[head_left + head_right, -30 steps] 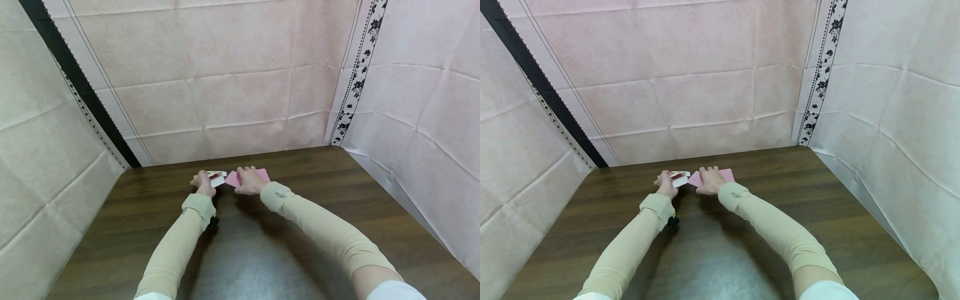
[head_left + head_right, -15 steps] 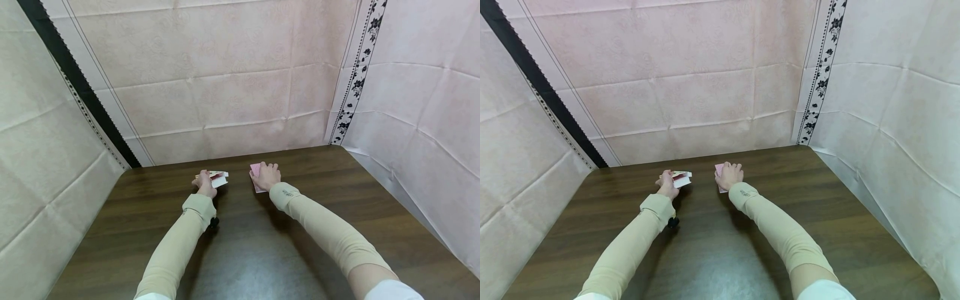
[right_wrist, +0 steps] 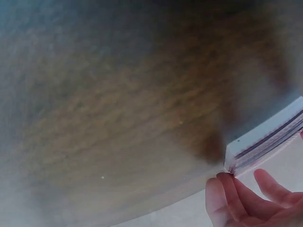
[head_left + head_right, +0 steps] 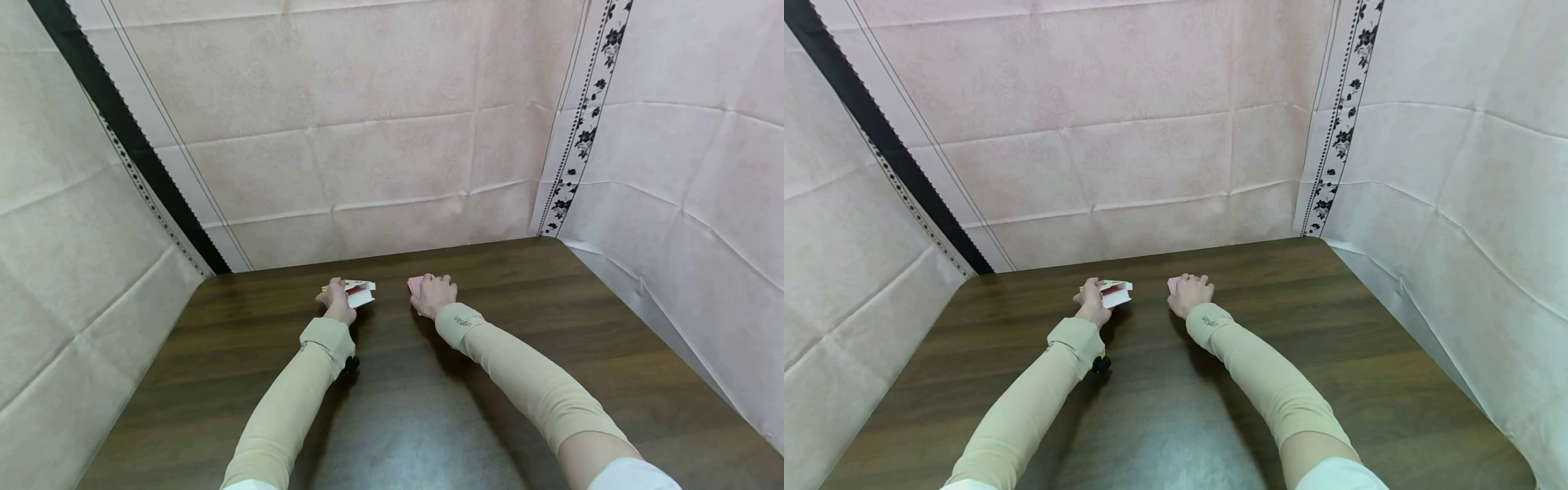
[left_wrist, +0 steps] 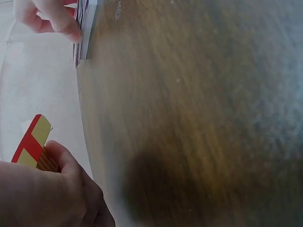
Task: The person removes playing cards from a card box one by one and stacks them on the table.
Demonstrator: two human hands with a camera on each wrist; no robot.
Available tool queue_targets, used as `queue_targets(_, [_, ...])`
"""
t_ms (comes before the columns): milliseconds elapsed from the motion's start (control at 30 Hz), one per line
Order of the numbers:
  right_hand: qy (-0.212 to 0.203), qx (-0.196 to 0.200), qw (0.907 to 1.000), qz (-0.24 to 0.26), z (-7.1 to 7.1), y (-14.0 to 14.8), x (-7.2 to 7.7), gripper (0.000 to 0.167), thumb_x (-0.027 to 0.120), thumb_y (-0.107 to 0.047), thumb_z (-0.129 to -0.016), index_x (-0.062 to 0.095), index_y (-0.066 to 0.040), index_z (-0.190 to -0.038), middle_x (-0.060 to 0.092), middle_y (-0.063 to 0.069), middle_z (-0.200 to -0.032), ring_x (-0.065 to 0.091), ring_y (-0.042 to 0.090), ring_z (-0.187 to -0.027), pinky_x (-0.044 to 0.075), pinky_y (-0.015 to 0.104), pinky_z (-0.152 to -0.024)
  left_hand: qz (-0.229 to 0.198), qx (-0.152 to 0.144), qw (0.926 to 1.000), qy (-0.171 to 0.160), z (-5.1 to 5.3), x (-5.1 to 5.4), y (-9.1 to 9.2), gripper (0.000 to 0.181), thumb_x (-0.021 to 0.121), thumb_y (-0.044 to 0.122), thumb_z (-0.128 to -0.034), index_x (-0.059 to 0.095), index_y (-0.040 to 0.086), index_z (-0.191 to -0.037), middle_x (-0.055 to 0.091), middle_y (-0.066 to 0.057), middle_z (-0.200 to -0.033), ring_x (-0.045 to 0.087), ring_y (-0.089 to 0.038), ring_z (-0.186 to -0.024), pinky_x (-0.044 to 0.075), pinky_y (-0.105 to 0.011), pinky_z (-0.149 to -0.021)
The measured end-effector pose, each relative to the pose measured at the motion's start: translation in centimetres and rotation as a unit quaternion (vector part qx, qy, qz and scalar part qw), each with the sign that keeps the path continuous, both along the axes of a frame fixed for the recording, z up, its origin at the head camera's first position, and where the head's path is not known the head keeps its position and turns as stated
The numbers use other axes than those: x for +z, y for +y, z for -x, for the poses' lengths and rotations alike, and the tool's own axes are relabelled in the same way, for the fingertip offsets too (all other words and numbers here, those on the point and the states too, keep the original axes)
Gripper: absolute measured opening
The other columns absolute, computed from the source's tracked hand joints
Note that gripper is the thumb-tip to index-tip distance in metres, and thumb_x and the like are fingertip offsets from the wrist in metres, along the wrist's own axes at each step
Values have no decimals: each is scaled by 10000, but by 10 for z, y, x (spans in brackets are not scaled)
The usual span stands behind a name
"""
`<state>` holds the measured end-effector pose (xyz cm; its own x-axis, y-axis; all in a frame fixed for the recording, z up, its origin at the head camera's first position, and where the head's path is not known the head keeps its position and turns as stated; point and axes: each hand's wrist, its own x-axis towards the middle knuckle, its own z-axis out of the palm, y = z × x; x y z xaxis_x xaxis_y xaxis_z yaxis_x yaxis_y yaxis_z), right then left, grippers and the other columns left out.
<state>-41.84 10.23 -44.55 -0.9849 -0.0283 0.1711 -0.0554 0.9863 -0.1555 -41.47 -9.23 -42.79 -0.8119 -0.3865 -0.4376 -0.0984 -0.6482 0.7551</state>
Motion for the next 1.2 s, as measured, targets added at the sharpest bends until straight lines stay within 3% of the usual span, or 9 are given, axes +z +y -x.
queue_targets(200, [177, 138, 9997, 11, -2, -1, -1, 596, 601, -459, -896, 533, -13, -1285, 605, 227, -1208, 499, 402, -1147, 451, 524, -929, 45, 15, 10000, -35, 0, -1, 1, 568, 491, 194, -915, 164, 123, -1375, 328, -97, -1449, 352, -245, -1304, 322, -307, -1113])
queue_targets(300, [625, 732, 9952, 163, -6, -6, 5, 489, 591, -410, -924, 556, -44, -1246, 581, 214, -1216, 483, 390, -1148, 446, 507, -927, 45, -64, 9999, -68, 0, 0, 3, 583, 486, 204, -917, 147, 130, -1386, 253, -112, -1488, 326, -250, -1319, 310, -316, -1122])
queue_targets(367, [1004, 1414, 9843, 335, -9, -12, 10, 378, 589, -338, -939, 590, -69, -1206, 586, 187, -1215, 491, 367, -1143, 447, 490, -931, 37, -145, 9998, -97, -1, 0, 5, 592, 479, 207, -921, 135, 135, -1397, 229, -115, -1498, 318, -248, -1320, 308, -310, -1119])
queue_targets(467, [1301, 2527, 9574, 509, -15, -24, 20, 269, 573, -239, -958, 640, -93, -1174, 595, 156, -1211, 502, 336, -1115, 446, 467, -929, -84, -282, 9996, -45, -2, 0, 8, 610, 468, 216, -938, 103, 148, -1422, 252, -114, -1478, 338, -244, -1310, 334, -308, -1109])
queue_targets(567, [1186, 3061, 9440, 332, -20, -37, 28, 279, 546, -227, -973, 654, -127, -1210, 550, 173, -1294, 472, 343, -1167, 430, 475, -963, -189, -496, 9985, 105, -3, 4, 12, 596, 452, 237, -959, 92, 151, -1425, 343, -110, -1390, 406, -232, -1260, 390, -311, -1074])
queue_targets(733, [295, 2898, 9555, -455, -24, -50, 34, 284, 459, -291, -1011, 576, -169, -1239, 257, 229, -1536, 311, 393, -1351, 364, 513, -1044, -354, -1152, 9911, 561, -1, 7, 18, 380, 379, 249, -1003, 229, 94, -1317, 457, -73, -1140, 503, -192, -1075, 454, -296, -942])
queue_targets(833, [142, 2861, 9569, -479, -23, -52, 32, 243, 446, -260, -1017, 599, -165, -1180, 236, 221, -1554, 284, 390, -1371, 343, 518, -1055, -363, -1458, 9864, 662, 1, 5, 18, 352, 345, 251, -1014, 231, 99, -1311, 462, -58, -1100, 502, -176, -1047, 443, -293, -907])
queue_targets(1000, [890, 3183, 9434, -259, -18, -48, 30, 222, 534, -152, -979, 704, -170, -1121, 461, 176, -1433, 363, 343, -1298, 366, 496, -1026, -408, -1483, 9861, 623, -1, 4, 18, 428, 338, 255, -1014, 167, 94, -1372, 464, -72, -1116, 503, -197, -1085, 448, -315, -941])
queue_targets(1200, [1769, 3387, 9241, -27, -19, -44, 34, 123, 608, -89, -922, 720, -133, -946, 614, 81, -1209, 448, 259, -1156, 413, 416, -969, -464, -1460, 9873, 411, -3, 7, 16, 462, 367, 254, -1002, 120, 138, -1375, 436, -79, -1097, 514, -187, -982, 480, -302, -827])
